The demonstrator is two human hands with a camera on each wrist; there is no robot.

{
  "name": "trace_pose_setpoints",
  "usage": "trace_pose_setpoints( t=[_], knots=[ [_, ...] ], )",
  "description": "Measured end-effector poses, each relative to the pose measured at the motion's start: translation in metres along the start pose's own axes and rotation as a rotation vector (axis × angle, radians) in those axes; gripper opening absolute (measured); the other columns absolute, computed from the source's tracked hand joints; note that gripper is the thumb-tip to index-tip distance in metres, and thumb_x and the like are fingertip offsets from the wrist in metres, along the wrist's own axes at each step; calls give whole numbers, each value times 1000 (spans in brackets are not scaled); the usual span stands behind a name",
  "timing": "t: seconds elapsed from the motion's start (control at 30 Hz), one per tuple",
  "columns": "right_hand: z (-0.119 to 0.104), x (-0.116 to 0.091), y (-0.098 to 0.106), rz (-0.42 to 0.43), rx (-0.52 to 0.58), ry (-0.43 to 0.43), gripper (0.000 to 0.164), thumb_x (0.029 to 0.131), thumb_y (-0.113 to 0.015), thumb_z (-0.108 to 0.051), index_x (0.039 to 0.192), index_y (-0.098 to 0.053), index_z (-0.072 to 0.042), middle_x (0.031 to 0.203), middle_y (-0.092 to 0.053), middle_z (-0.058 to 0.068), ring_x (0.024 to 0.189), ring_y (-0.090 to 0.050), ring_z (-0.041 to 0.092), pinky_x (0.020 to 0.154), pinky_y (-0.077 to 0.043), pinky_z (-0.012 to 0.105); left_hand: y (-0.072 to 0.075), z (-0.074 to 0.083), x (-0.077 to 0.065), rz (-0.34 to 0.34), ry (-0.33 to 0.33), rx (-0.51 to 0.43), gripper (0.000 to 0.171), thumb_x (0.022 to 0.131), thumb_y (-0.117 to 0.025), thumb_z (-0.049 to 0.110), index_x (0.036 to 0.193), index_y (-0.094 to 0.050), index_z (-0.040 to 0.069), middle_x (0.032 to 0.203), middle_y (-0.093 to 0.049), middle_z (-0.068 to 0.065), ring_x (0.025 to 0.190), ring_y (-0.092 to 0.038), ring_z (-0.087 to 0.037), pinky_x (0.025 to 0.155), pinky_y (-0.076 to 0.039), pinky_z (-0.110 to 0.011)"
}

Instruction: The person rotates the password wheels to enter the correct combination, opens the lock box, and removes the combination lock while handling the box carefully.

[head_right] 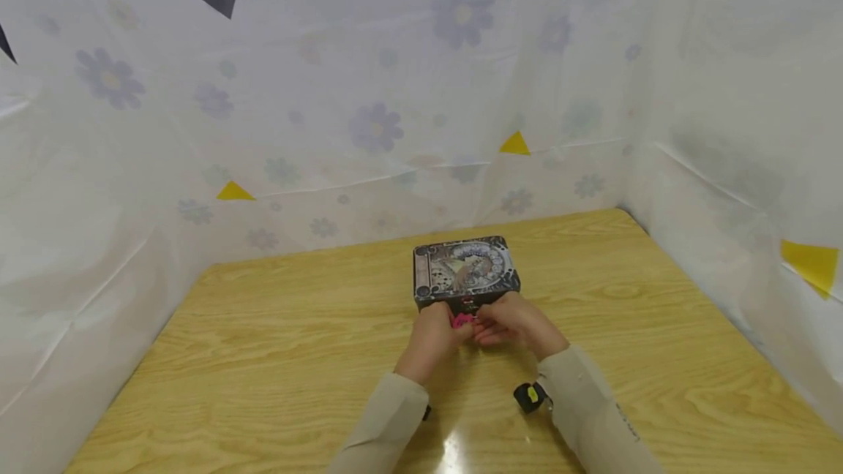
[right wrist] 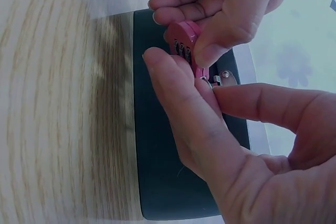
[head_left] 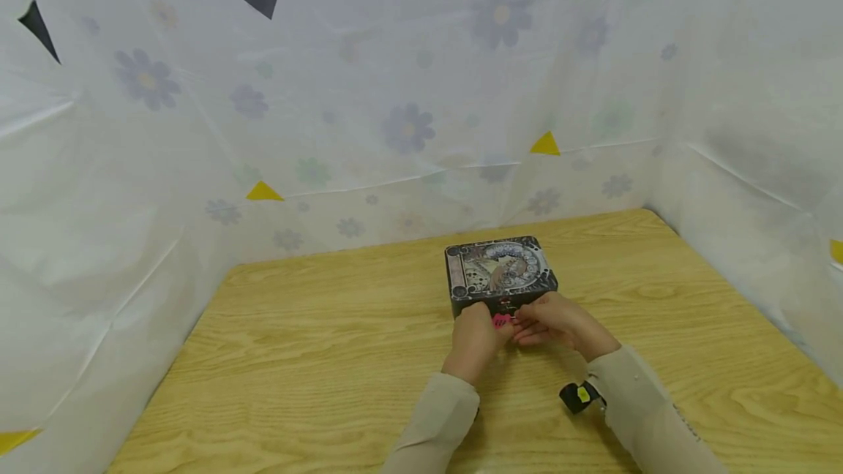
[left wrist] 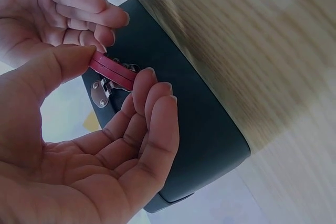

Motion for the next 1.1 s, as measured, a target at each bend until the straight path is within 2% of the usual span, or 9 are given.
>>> trace_pose_setpoints(
  t=[0.3,0.43,0.53,0.73,0.93,1.1],
  knots=[
    [-3,0,-1,13,9,-13,26,92,-47,-3,99,-58,19,77,-66,13,70,-69,19,70,-57,32,1,0,1,8,-15,-16,36,77,-81,33,80,-64,2,73,-61,-6,63,-58,-18,54,-47,-32],
    [-3,0,0,22,-8,-11,26,92,-47,-4,99,-59,19,77,-67,13,71,-70,20,71,-57,33,3,0,0,1,-27,-16,33,77,-80,31,75,-62,4,68,-58,-4,60,-55,-17,51,-44,-30],
    [-4,-1,1,23,-17,-8,27,92,-48,-4,99,-59,20,78,-67,14,71,-70,20,71,-57,34,6,1,-1,-8,-35,-31,34,78,-80,28,67,-56,8,62,-51,0,54,-49,-14,47,-39,-28],
    [-6,-4,2,-3,-21,5,28,92,-48,-5,101,-59,20,80,-68,15,74,-70,22,73,-57,35,12,2,-2,-26,-38,-67,49,76,-82,24,54,-38,14,52,-34,5,46,-32,-11,42,-26,-25],
    [-10,-8,3,-13,-64,27,29,93,-48,-7,100,-61,18,83,-68,15,76,-70,22,73,-57,35,17,1,1,-57,-19,-98,40,72,-85,24,63,-48,11,61,-45,2,55,-41,-12,47,-34,-24],
    [-12,-11,4,-11,-86,39,29,93,-48,-7,100,-62,17,84,-68,15,78,-70,23,74,-56,36,18,0,1,-70,-38,-123,37,72,-85,22,64,-51,9,61,-45,2,55,-41,-12,47,-34,-24]
  ],
)
Point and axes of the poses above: each hand's wrist, its own x-axis towards the middle knuckle, its own y-axis out of the back of the hand, z = x × y, the point moved 1 cm from there along x, towards the middle knuckle
